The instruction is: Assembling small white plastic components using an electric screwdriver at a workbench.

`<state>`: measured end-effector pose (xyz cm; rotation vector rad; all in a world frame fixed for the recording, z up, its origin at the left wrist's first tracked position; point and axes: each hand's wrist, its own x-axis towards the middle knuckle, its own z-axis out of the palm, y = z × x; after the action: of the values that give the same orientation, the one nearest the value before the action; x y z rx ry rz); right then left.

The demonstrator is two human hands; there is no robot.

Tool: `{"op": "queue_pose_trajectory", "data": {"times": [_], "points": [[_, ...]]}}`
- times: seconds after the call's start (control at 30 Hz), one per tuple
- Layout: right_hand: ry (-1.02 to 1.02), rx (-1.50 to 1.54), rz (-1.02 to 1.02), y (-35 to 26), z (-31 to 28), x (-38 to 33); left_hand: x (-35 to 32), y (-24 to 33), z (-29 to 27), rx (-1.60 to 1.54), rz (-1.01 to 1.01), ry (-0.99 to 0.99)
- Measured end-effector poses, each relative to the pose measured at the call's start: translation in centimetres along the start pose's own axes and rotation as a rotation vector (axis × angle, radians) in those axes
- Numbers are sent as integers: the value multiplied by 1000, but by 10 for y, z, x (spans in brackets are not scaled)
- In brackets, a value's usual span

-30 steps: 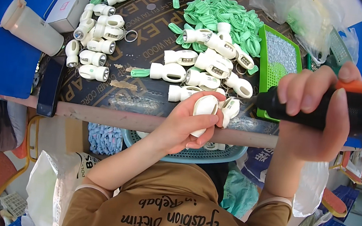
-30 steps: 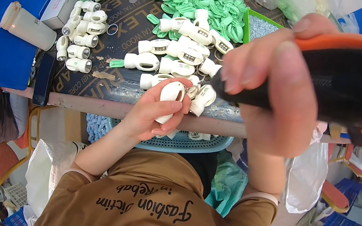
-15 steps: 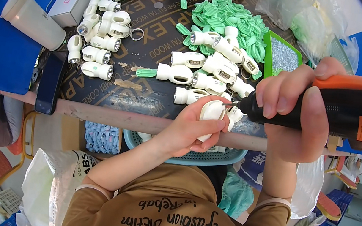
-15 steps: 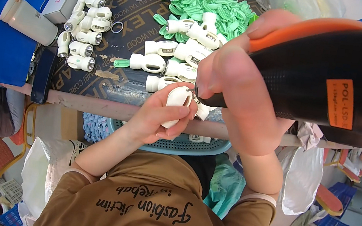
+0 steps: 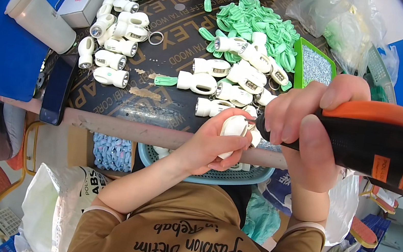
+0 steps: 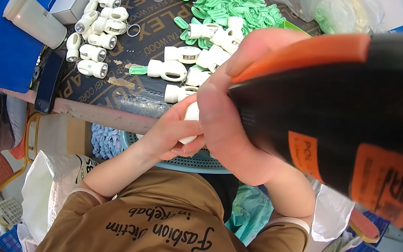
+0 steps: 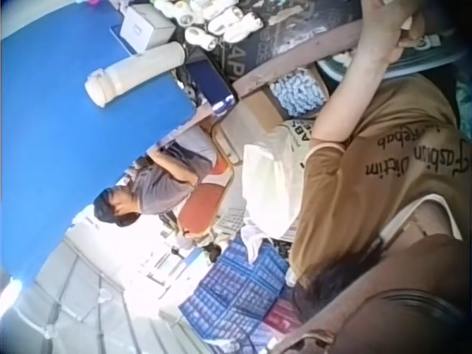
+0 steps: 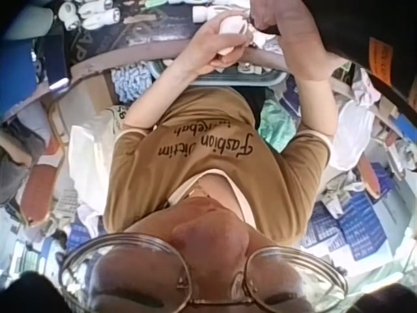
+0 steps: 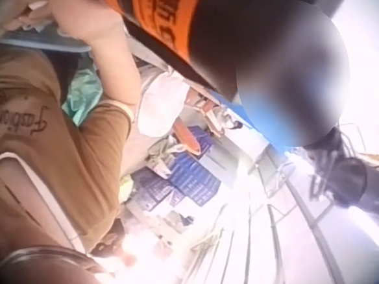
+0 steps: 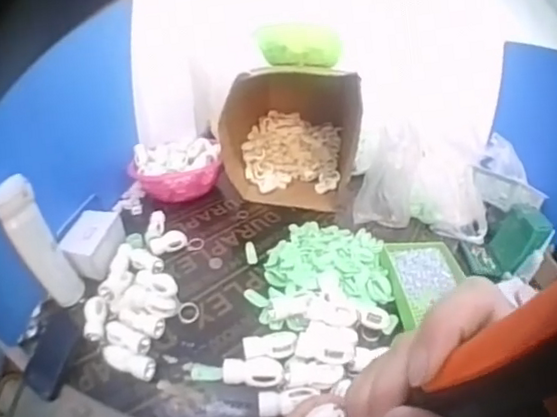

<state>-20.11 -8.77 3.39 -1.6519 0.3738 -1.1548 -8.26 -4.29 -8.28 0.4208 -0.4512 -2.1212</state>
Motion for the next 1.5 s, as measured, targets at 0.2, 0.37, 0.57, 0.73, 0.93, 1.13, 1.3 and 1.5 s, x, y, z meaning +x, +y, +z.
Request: {"op": "queue_pose_trajectory", "data": {"times": [0.2,0.37,0.57,0.73,0.93,1.13,1.3,1.5], "points": [[260,69,91,-2,13,-8,-2,-2,-3,-8,7,-16],[240,51,59,0,12,-11,-2,-1,-1,-5,27,5],[213,37,-4,2,4,-12,-2,0,-1,1,6,4],[305,-2,-287,-10,-7,-22,1,6,8,111,24,-51],[475,7,-401,-38,-44,-50,11,70,30,1100,467,178],[536,72,-293,-23,-63,-65,49,108,-1,2155,455,394],[578,37,-273,-19,-71,-72,69,136,-1,2255,357,456],[602,-81,-264,-19,-102,-73,91,270,-94,2697,388,689]]}}
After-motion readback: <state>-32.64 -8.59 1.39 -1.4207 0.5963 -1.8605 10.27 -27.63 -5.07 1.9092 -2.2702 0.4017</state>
